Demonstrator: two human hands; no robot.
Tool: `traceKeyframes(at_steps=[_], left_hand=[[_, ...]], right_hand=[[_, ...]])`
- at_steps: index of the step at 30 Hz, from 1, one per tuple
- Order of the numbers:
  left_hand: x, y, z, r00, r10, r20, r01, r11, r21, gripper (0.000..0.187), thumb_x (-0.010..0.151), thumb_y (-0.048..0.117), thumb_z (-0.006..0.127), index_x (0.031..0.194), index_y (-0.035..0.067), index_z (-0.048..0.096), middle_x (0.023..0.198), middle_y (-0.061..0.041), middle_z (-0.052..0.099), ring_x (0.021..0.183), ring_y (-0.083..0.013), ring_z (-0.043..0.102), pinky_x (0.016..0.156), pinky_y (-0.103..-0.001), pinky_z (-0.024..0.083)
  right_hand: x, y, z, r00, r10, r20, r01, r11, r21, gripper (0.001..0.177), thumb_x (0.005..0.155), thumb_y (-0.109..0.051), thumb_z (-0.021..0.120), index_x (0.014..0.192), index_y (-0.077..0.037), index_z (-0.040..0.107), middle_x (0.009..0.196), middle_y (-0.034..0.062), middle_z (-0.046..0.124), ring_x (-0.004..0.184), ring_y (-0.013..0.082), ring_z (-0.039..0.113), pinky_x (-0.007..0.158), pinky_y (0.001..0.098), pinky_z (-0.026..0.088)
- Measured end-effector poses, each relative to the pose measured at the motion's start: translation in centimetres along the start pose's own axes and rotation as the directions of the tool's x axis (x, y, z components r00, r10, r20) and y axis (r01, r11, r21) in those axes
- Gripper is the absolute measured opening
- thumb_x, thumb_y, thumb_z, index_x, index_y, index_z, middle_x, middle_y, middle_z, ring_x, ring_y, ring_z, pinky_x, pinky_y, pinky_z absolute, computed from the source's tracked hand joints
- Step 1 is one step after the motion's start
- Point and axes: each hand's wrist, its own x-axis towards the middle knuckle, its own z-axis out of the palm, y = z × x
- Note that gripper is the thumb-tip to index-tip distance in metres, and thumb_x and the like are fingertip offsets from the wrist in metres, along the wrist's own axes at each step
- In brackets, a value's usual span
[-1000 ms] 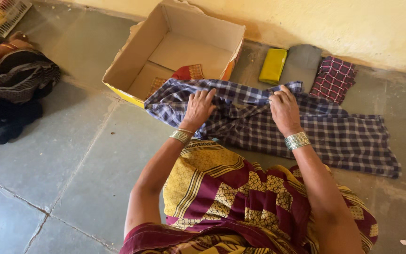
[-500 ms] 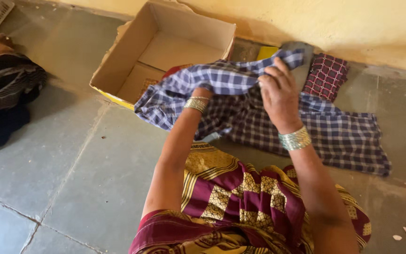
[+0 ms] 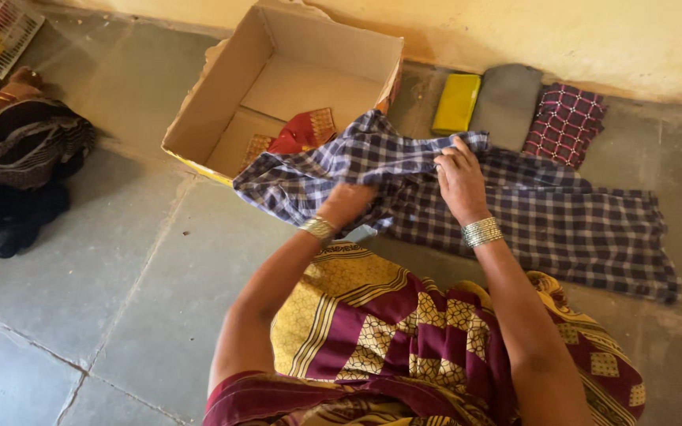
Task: The person sits on the floor and folds several pieces of clothing, including a checkered shirt and a red patterned cloth, placing them in a neat stack beside a cardboard box.
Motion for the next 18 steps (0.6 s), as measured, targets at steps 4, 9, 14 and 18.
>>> traceKeyframes(at_steps=[4, 9, 14, 18], left_hand=[[5.0, 2.7, 6.5, 0.697, 0.057, -0.715, 0.038, 0.992, 0.117, 0.039, 0.081, 0.021, 0.054, 0.114, 0.01, 0.072, 0.114, -0.017, 0.075, 0.104, -0.0295, 0.073, 0.091, -0.048, 0.057], [7.8, 5.1, 7.4, 0.953, -0.181, -0.242, 0.086, 0.93, -0.356, 0.03, 0.094, 0.017, 0.058, 0.119, 0.007, 0.072, 0.111, -0.018, 0.073, 0.102, -0.0349, 0.07, 0.088, -0.05, 0.054], [-2.1, -0.4, -4.0, 0.97, 0.175, -0.167, -0.241, 0.631, -0.737, 0.025, 0.077, 0.014, 0.075, 0.102, 0.012, 0.077, 0.104, -0.011, 0.074, 0.1, -0.0286, 0.069, 0.093, -0.043, 0.055], [-12.7, -5.2, -15.3, 0.966, 0.149, -0.213, -0.247, 0.267, -0.932, 0.025, 0.079, 0.014, 0.075, 0.104, 0.012, 0.08, 0.12, -0.008, 0.075, 0.122, -0.0259, 0.068, 0.109, -0.042, 0.054]], right_hand=[[0.7, -0.8, -0.3, 1.0, 0.023, 0.012, -0.024, 1.0, 0.015, 0.009, 0.099, -0.008, 0.065, 0.107, -0.004, 0.067, 0.123, 0.0143, 0.066, 0.142, 0.0356, 0.05, 0.116, 0.0472, 0.042], [1.4, -0.7, -1.0, 1.0, -0.001, 0.014, 0.001, 1.0, 0.0, 0.009, 0.101, -0.009, 0.064, 0.108, -0.004, 0.066, 0.125, 0.0148, 0.066, 0.143, 0.0363, 0.048, 0.117, 0.0479, 0.042], [-0.2, 1.0, -1.2, 0.999, 0.035, 0.0, -0.035, 0.998, 0.047, 0.009, 0.102, -0.012, 0.064, 0.108, -0.005, 0.067, 0.128, 0.0165, 0.066, 0.143, 0.0373, 0.047, 0.116, 0.0494, 0.041], [-1.9, 1.8, 0.7, 0.996, 0.065, 0.067, -0.07, 0.994, 0.081, 0.011, 0.102, -0.012, 0.063, 0.11, -0.006, 0.068, 0.127, 0.0163, 0.066, 0.143, 0.0377, 0.047, 0.116, 0.05, 0.042]])
